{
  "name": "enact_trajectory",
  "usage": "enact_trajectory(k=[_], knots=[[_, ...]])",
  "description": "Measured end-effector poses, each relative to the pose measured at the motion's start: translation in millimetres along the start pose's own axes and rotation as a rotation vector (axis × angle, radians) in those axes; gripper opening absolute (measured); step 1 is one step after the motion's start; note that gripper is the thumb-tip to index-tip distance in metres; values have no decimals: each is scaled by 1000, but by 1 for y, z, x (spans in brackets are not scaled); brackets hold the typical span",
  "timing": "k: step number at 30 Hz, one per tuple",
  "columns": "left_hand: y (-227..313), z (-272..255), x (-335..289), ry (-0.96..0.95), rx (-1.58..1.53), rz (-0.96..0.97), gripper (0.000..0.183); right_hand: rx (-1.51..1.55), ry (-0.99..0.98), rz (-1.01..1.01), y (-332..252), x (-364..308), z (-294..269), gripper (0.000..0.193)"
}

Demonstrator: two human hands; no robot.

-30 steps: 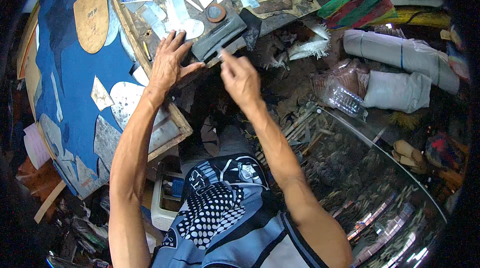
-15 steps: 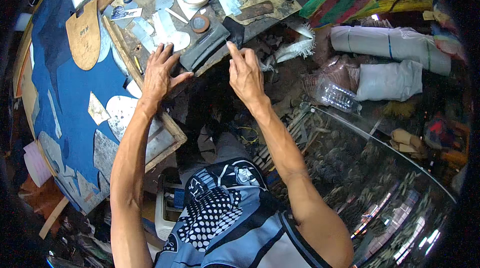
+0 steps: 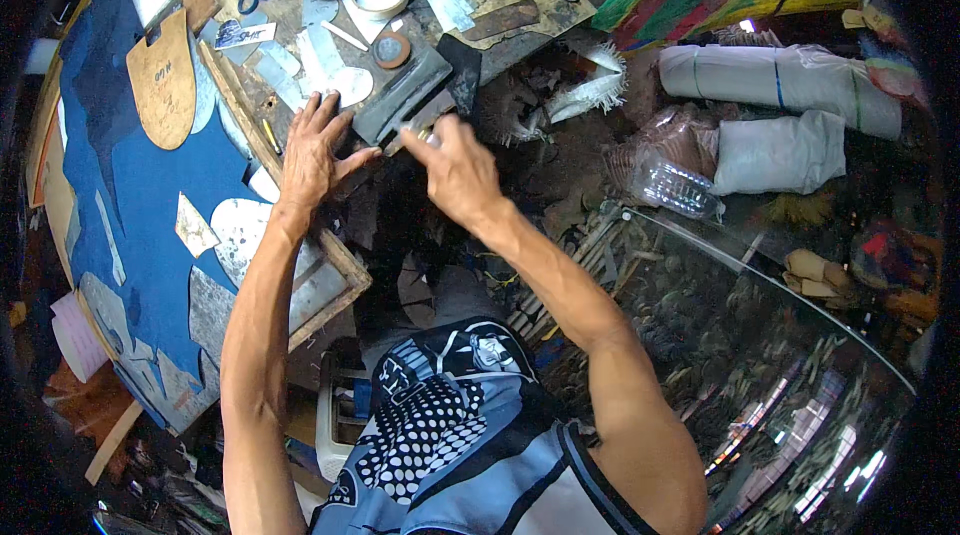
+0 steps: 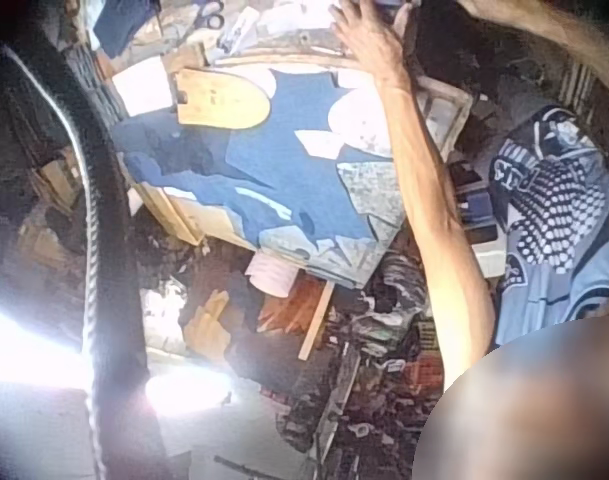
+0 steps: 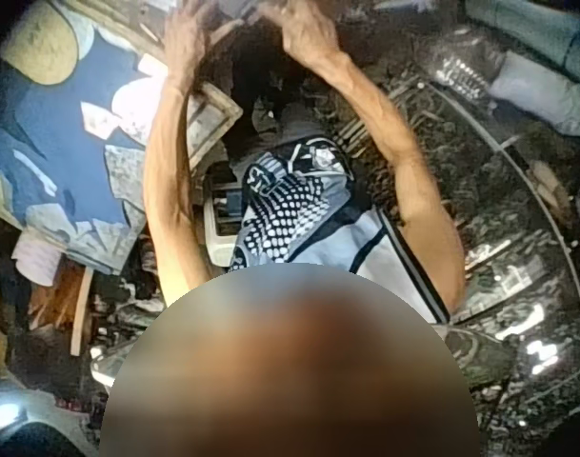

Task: Cutting out leather shapes using a handheld blade and a template.

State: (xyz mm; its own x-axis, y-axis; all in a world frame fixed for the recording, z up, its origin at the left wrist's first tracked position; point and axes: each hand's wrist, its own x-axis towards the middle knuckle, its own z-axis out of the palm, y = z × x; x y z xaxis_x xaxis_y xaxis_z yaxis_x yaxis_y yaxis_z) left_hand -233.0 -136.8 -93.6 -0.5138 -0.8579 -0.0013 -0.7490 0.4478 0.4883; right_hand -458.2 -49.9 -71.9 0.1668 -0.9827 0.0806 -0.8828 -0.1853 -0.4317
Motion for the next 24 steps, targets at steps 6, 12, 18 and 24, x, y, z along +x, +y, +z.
enact_trajectory(k=[6, 12, 18, 24], knots=[[1, -2, -1, 3, -7, -10, 65, -21, -18, 54, 0, 4, -2, 41], [-1, 2, -1, 20, -8, 4, 65, -7, 56, 134, 9, 8, -1, 47], [-3, 4, -1, 37, -10, 26, 64, 11, -4, 227, 19, 17, -9, 46], [-1, 1, -1, 25, -14, 20, 63, -24, 140, 245, 30, 24, -14, 42]])
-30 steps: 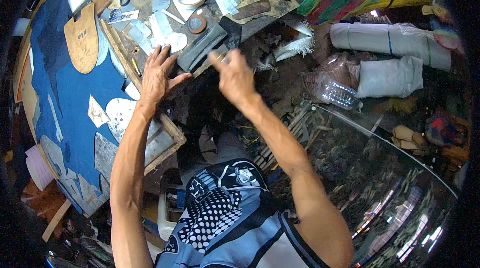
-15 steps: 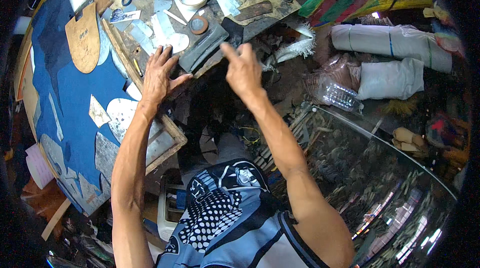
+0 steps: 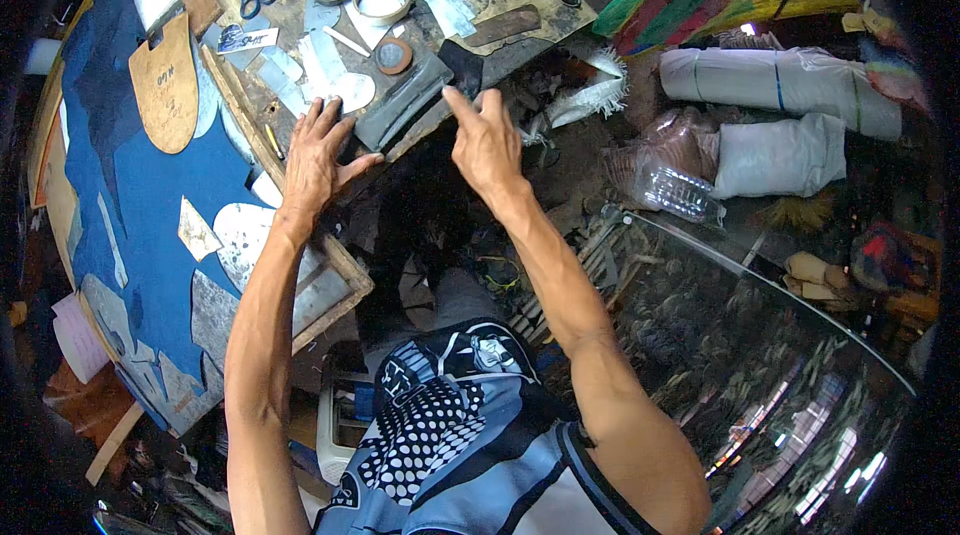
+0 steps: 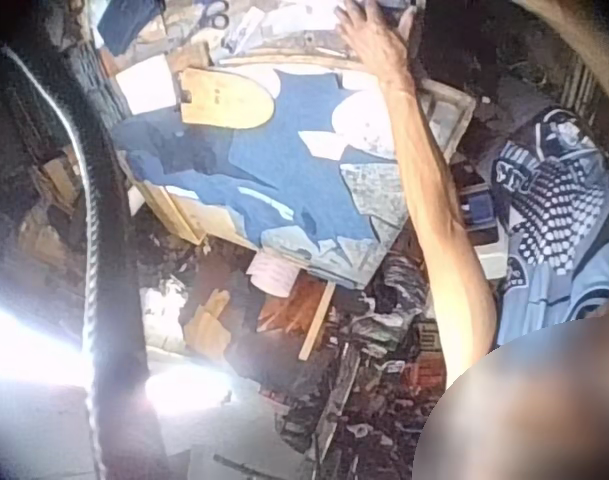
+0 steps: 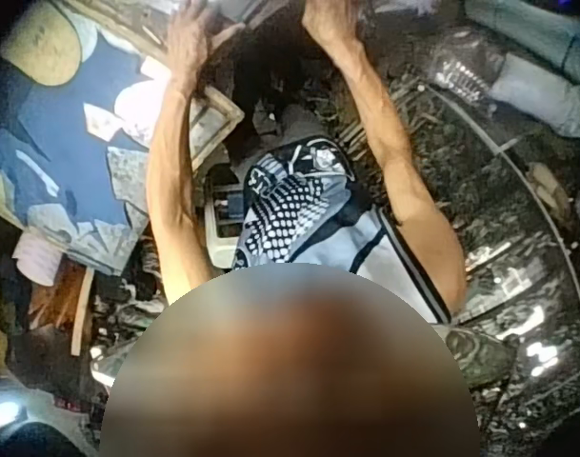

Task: Cutting out leather shapes using a handheld blade and a template.

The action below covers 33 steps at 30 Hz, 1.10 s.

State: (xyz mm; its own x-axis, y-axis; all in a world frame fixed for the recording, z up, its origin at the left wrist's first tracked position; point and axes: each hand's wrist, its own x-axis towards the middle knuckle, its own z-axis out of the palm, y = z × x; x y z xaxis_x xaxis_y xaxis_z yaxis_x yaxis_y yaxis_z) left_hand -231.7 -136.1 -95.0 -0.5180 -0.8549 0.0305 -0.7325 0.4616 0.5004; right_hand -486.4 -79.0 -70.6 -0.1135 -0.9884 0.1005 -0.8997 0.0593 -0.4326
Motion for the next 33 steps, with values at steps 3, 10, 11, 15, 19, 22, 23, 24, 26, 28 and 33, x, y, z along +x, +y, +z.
enact_trajectory(k=[3, 10, 11, 15, 19, 22, 23, 24, 26, 28, 33], knots=[[1, -1, 0, -18, 7, -33, 63, 94, -71, -196, -24, -29, 9, 40], [1, -1, 2, -17, 8, -25, 64, 66, -132, -122, -16, -23, 8, 43], [2, -2, 1, -25, 3, -27, 64, 94, -149, -78, -15, -24, 6, 43], [3, -1, 1, -19, 13, -20, 65, 153, -77, -28, -7, -16, 10, 46], [4, -2, 0, -31, 17, -35, 65, 143, -53, 57, 2, -9, 9, 46], [1, 0, -2, -13, 12, -20, 62, 179, -98, 28, -10, -19, 10, 47], [0, -1, -3, -3, 0, -21, 60, 191, -139, -21, -21, -29, 11, 47], [1, 0, -2, -1, 0, -23, 60, 225, -131, -26, -18, -28, 12, 47], [1, 0, 0, 10, 7, 5, 60, 219, -26, 19, 6, -8, 10, 48], [1, -1, -2, -18, 11, -10, 62, 194, -16, 5, 6, -11, 12, 49], [2, -1, -1, -29, 9, -25, 65, 164, -11, 19, 6, -4, 7, 42]])
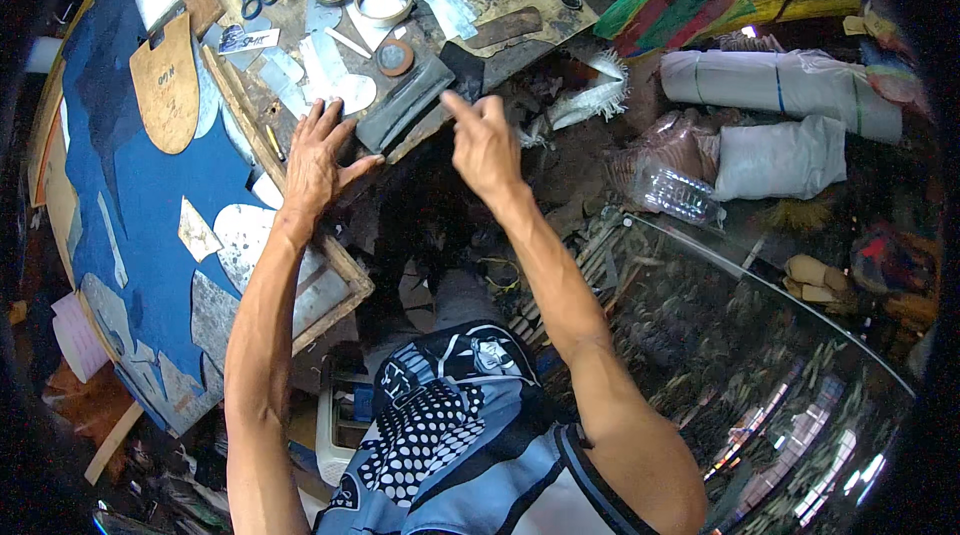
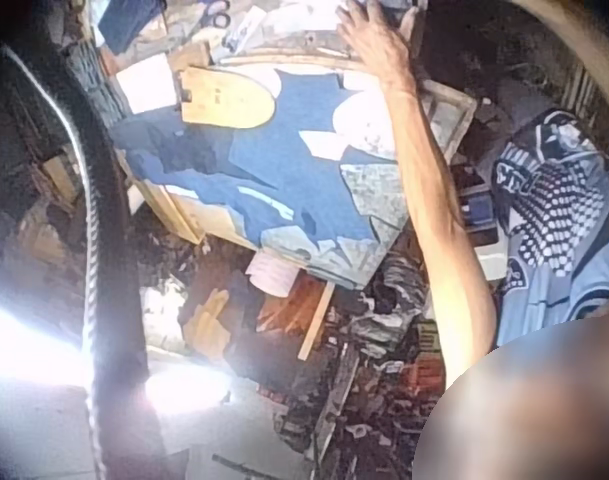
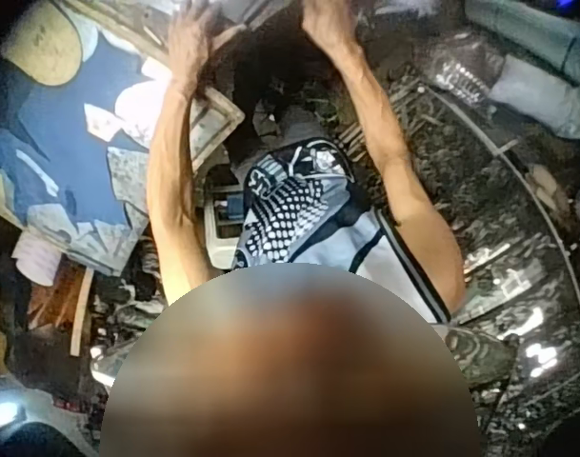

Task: Cutting out leather shapes using a handheld blade and a template.

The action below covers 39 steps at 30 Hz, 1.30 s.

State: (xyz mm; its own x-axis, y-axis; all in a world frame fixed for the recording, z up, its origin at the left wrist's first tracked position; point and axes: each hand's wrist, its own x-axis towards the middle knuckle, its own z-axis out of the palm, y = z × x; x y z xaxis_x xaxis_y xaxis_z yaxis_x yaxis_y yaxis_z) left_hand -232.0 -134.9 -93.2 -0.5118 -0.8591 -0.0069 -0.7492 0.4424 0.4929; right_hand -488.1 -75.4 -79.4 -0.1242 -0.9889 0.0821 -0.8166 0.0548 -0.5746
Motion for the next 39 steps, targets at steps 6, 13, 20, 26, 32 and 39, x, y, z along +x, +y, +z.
enact_trajectory(k=[6, 13, 20, 26, 32, 39], knots=[[1, -1, 0, -11, 0, -8, 64, 13, -122, -47, -14, -18, 6, 47], [-1, 2, 1, 16, 1, 0, 63, -23, -133, -42, -25, -19, 5, 43], [3, -1, 2, -7, -6, -5, 63, -42, -102, -201, -18, -24, 8, 39], [-2, -1, 1, 7, -1, 0, 62, -197, 16, 44, 11, -4, -19, 43], [-2, 3, 1, 35, -5, 30, 61, -169, -9, -1, 9, -22, -18, 37], [-4, 2, 0, 30, 5, 24, 60, 464, -115, 278, 15, -33, -23, 37]])
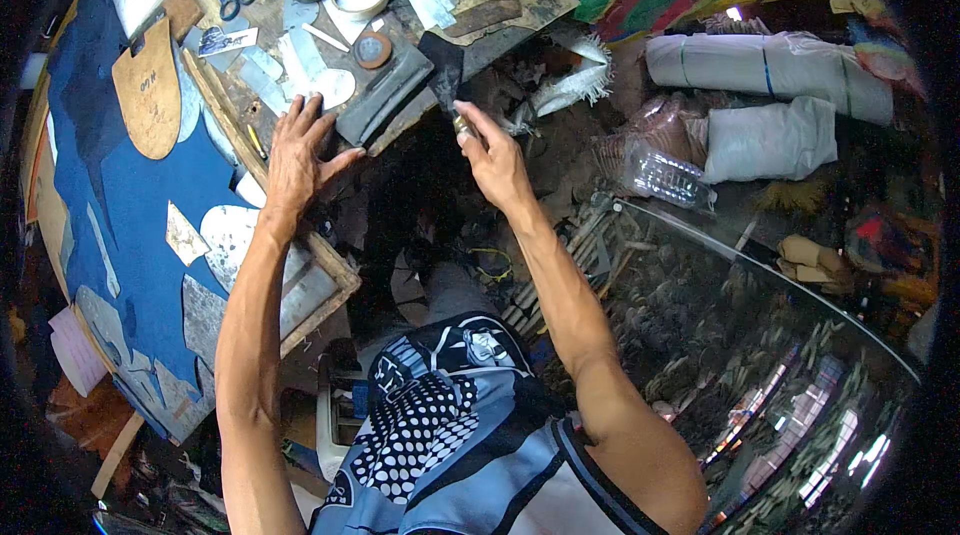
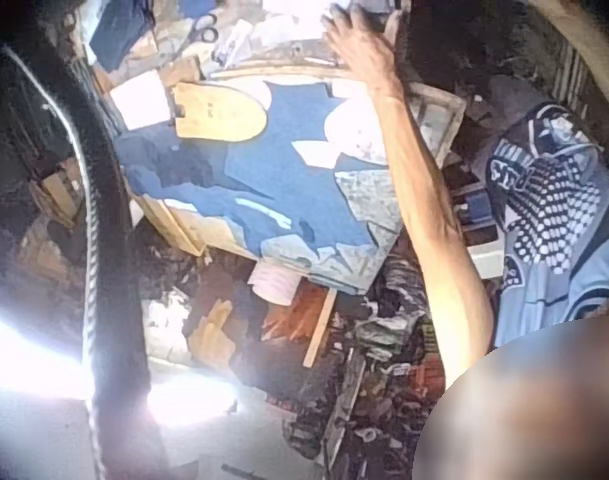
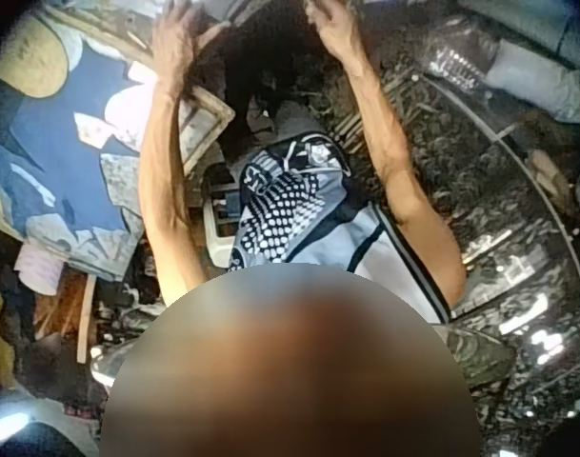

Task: Cutting out leather shapes using a handheld blade and a template.

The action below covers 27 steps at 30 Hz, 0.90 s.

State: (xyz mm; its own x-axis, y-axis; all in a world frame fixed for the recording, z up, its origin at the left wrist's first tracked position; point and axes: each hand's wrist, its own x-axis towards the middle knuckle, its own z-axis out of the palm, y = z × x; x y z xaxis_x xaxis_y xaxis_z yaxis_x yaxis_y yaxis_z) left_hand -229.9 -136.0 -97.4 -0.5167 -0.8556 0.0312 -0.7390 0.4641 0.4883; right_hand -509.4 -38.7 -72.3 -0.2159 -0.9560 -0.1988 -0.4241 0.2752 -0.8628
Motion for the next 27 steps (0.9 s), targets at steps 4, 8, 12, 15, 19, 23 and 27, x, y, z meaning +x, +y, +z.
enact_trajectory(k=[4, 8, 12, 15, 19, 23, 27], knots=[[4, -1, 4, -19, 8, -4, 62, 391, -80, 311, 9, 12, 4, 40], [2, -2, 3, -16, 21, -5, 64, 430, -82, 301, 17, 14, 6, 39], [2, -1, 2, -17, 29, -12, 64, 412, -46, 303, 18, 8, 5, 39], [3, 0, 1, -6, 24, -18, 65, 429, 19, 353, 19, 3, 2, 39], [0, 0, -3, -27, 42, -45, 67, 297, 0, 197, -10, -16, 7, 41], [2, 2, 1, -4, 21, -28, 67, -322, -40, -341, -50, -30, 12, 41], [0, 2, 1, 31, 12, -7, 67, -557, -41, -487, -63, -29, 26, 46]])
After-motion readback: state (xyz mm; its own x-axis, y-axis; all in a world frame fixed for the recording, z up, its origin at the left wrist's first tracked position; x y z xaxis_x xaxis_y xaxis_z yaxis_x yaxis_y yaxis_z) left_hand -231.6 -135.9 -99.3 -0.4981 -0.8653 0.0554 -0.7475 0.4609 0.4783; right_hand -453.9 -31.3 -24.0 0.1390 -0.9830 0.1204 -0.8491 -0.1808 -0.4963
